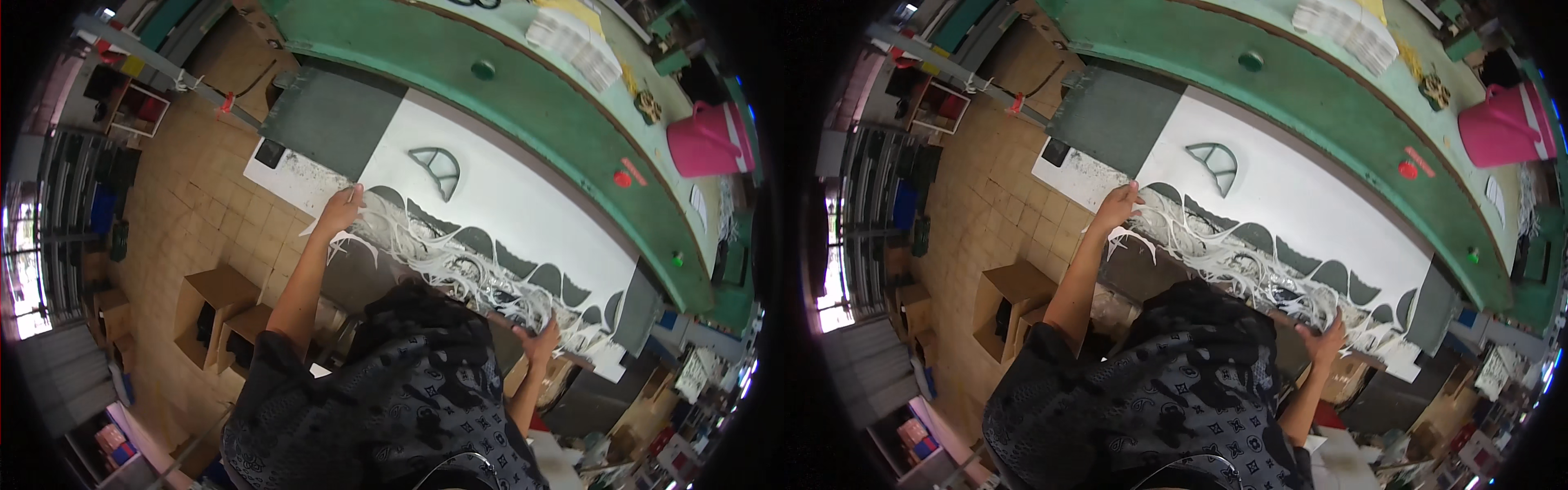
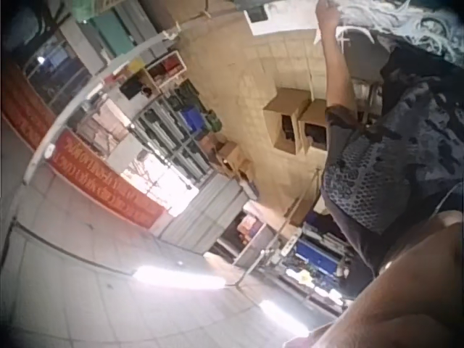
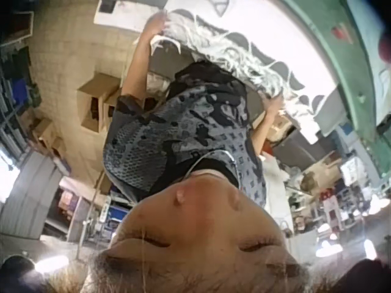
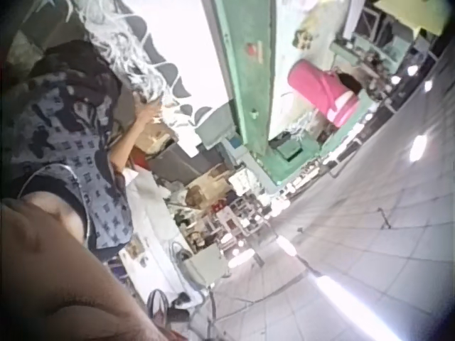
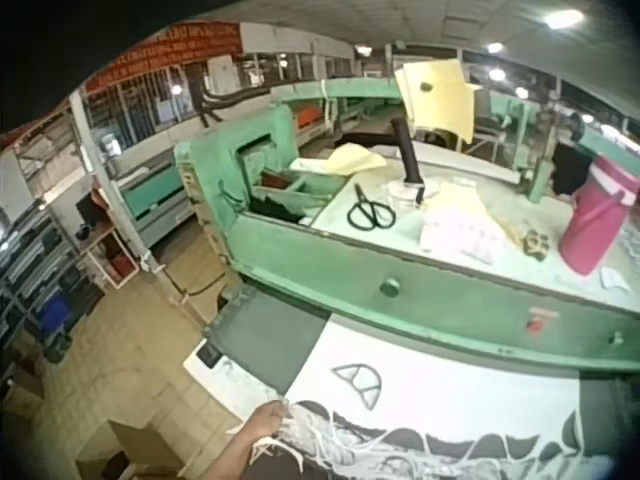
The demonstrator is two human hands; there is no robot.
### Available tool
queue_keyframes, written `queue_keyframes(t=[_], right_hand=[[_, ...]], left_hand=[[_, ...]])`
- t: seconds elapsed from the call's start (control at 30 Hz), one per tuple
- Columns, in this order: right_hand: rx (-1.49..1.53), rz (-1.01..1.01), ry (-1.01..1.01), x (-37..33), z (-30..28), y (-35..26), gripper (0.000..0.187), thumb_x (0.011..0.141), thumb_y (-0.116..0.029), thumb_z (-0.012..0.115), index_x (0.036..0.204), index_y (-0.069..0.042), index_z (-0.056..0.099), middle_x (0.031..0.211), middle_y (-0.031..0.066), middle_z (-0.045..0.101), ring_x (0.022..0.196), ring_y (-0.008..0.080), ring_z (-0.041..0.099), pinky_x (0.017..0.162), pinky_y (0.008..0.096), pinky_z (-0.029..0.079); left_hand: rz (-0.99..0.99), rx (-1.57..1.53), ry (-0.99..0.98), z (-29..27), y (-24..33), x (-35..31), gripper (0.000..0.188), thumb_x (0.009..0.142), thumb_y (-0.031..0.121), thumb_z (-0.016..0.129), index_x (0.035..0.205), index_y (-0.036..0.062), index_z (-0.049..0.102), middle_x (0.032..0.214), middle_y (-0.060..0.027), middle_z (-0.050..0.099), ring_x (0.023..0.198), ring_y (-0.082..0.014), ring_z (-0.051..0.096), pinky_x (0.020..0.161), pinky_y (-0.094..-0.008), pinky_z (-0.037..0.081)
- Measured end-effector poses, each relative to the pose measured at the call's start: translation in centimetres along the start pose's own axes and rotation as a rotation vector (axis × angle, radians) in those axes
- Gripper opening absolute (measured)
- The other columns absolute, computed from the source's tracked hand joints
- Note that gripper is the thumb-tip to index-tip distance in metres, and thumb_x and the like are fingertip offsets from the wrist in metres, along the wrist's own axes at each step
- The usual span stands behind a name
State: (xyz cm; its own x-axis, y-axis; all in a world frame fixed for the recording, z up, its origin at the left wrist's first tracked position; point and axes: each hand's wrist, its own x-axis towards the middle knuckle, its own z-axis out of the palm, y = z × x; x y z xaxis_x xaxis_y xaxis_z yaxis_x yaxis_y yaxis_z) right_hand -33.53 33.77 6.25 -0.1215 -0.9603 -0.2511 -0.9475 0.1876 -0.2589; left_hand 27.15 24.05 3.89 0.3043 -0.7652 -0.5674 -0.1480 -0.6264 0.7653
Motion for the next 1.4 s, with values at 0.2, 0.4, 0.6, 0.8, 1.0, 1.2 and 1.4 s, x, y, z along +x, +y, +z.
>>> queue_keyframes(t=[0.2,0.4,0.6,0.8,1.0,1.2,1.4], right_hand=[[-0.095,-0.007,0.237,4.5,-5.0,11.4,0.047,0.084,-0.044,0.084,0.085,0.002,0.075,0.065,0.0159,0.069,0.058,0.0319,0.067,0.058,0.0444,0.051],[-0.085,0.259,-0.530,10.0,-15.6,2.9,0.059,0.081,-0.044,0.086,0.119,-0.001,0.072,0.101,0.0206,0.075,0.095,0.0244,0.071,0.087,0.0382,0.054],[0.173,-0.200,-0.016,3.9,-5.7,0.4,0.100,0.068,-0.039,0.094,0.151,-0.010,0.047,0.159,0.0247,0.039,0.146,0.0460,0.038,0.116,0.0543,0.037],[0.228,-0.516,-0.067,3.6,-2.3,-15.8,0.092,0.071,-0.048,0.090,0.147,-0.010,0.052,0.155,0.0203,0.046,0.147,0.0408,0.039,0.125,0.0580,0.021],[0.127,-0.639,-0.322,4.6,1.0,-24.3,0.110,0.068,-0.063,0.086,0.153,-0.010,0.044,0.156,0.0194,0.045,0.144,0.0373,0.043,0.121,0.0604,0.026],[-0.045,-0.491,-0.503,7.0,3.2,-24.7,0.121,0.062,-0.070,0.086,0.155,-0.007,0.040,0.156,0.0234,0.043,0.138,0.0407,0.047,0.110,0.0549,0.036],[-0.165,-0.445,-0.558,6.3,2.9,-24.9,0.113,0.062,-0.068,0.087,0.143,0.001,0.051,0.154,0.0225,0.047,0.140,0.0407,0.046,0.115,0.0604,0.028]], left_hand=[[0.087,0.357,-0.097,-0.9,7.9,-0.3,0.045,0.100,0.038,0.064,0.100,-0.0060,0.072,0.089,-0.0218,0.071,0.071,-0.0286,0.072,0.070,-0.0397,0.056],[0.011,0.936,-0.391,-4.2,10.9,1.8,0.040,0.093,0.036,0.073,0.095,-0.0040,0.073,0.085,-0.0212,0.073,0.078,-0.0362,0.072,0.076,-0.0432,0.057],[0.450,0.640,-0.094,-3.5,0.9,0.8,0.043,0.100,0.039,0.066,0.102,-0.0032,0.071,0.088,-0.0210,0.074,0.079,-0.0331,0.072,0.076,-0.0415,0.056],[-0.037,0.228,-0.104,-0.9,4.0,-1.4,0.033,0.107,0.033,0.059,0.110,0.0011,0.069,0.075,-0.0059,0.066,0.062,-0.0115,0.060,0.056,-0.0291,0.046],[-0.172,-0.030,-0.347,-3.2,9.0,0.7,0.031,0.103,0.027,0.064,0.099,-0.0036,0.068,0.061,-0.0040,0.060,0.041,-0.0126,0.049,0.042,-0.0294,0.042],[0.355,0.950,-0.025,-2.3,3.3,-0.9,0.032,0.089,0.023,0.077,0.100,-0.0061,0.070,0.090,-0.0234,0.074,0.090,-0.0358,0.074,0.081,-0.0466,0.058],[0.653,0.883,0.297,2.5,5.5,-3.9,0.044,0.089,0.023,0.075,0.124,-0.0004,0.065,0.119,-0.0236,0.070,0.115,-0.0409,0.065,0.100,-0.0484,0.050]])
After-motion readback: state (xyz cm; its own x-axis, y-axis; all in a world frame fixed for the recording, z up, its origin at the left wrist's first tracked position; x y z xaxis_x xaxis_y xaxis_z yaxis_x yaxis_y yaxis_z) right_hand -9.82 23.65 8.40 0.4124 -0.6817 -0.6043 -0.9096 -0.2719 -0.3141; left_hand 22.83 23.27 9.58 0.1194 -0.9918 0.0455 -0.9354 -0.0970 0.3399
